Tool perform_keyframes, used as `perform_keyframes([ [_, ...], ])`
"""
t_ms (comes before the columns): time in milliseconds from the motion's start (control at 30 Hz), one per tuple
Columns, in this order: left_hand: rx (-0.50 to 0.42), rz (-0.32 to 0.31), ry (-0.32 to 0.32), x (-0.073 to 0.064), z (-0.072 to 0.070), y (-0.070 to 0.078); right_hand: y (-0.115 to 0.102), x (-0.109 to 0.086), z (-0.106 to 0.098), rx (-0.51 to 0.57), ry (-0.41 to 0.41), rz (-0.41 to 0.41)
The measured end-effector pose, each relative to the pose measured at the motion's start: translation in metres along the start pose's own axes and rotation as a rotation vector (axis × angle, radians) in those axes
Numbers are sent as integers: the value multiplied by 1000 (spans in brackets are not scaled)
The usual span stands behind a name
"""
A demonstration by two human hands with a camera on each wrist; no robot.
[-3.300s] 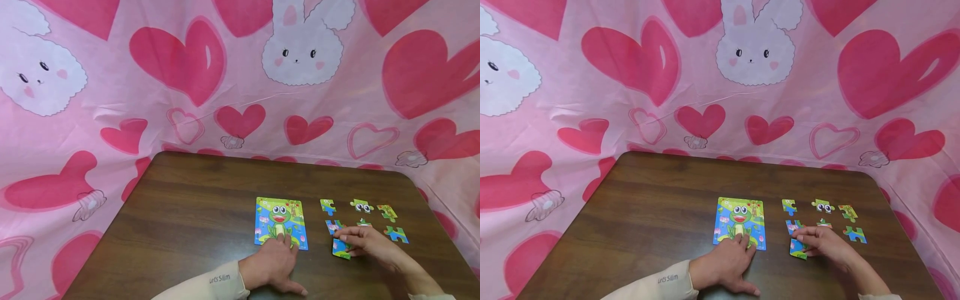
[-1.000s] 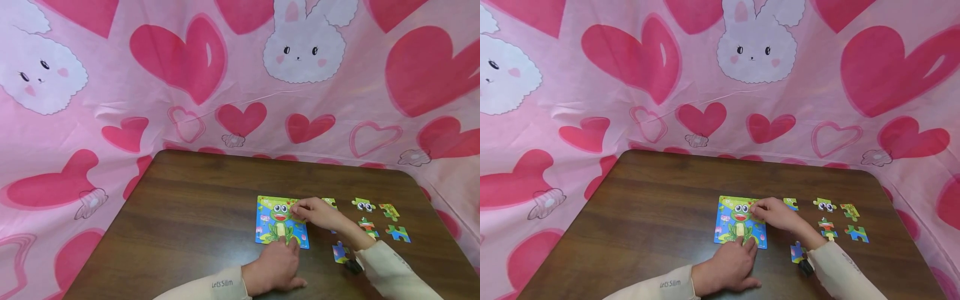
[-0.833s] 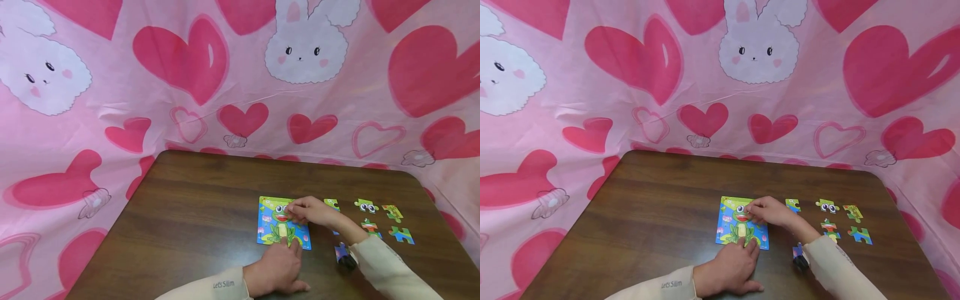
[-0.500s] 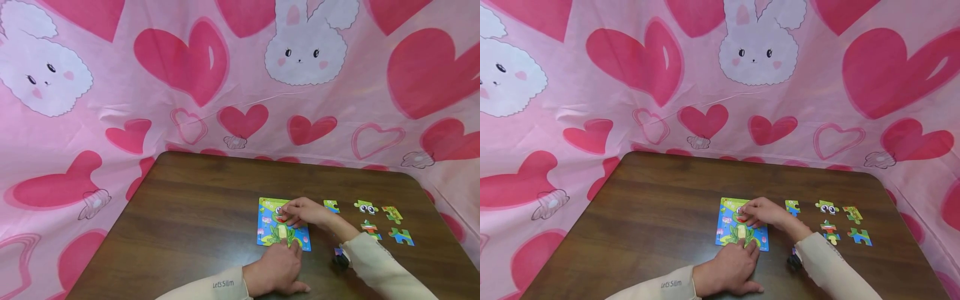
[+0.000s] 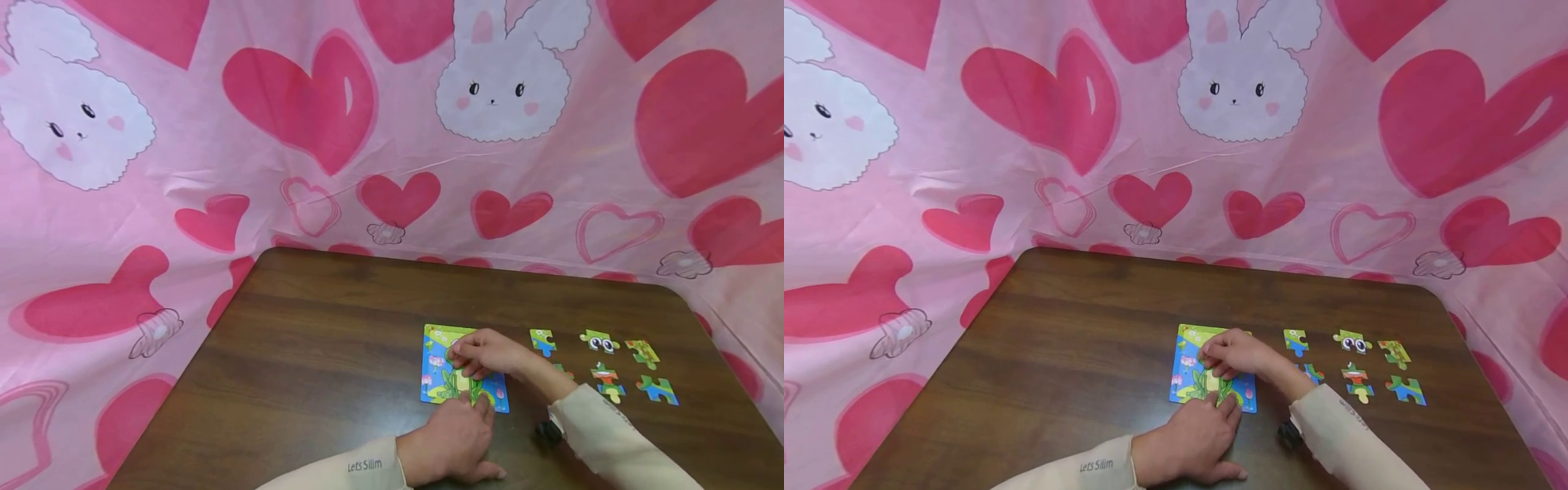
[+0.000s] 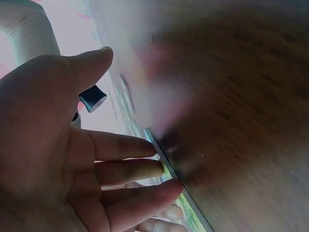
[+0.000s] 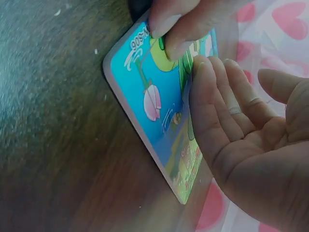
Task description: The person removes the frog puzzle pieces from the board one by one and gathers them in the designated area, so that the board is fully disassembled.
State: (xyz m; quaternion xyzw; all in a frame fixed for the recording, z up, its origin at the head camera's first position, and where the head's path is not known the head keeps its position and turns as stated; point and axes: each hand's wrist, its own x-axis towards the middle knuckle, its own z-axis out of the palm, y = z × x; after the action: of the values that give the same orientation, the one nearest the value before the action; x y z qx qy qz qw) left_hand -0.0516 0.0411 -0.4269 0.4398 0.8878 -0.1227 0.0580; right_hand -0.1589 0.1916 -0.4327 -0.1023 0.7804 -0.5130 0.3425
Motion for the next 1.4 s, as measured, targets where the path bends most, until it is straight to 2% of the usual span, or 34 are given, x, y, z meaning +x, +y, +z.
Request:
perform_keyframes([
  [200,31,-1,34,-1,1,1,-4,-1,10,-99,-47,-43],
  [300,54,8,51,-1,1,0,-8,-2,12,-166,-38,-83],
  [400,57,20,67,-1,1,-1,-10,-2,12,-190,-34,-94],
  [533,23,35,70,0,1,-3,-9,-4,13,-194,-52,-122],
  [667,-28,46,39,2,-1,-4,-6,-4,14,-223,-83,-156],
  [900,-37,-6,9,3,-4,1,-4,-5,15,-380,1,-221],
  [1267,-116,-38,-8,2,-3,2,-6,-8,17,-353,15,-183],
  [1400,-124,-33,32,2,-2,0,-7,-6,17,-405,20,-210],
])
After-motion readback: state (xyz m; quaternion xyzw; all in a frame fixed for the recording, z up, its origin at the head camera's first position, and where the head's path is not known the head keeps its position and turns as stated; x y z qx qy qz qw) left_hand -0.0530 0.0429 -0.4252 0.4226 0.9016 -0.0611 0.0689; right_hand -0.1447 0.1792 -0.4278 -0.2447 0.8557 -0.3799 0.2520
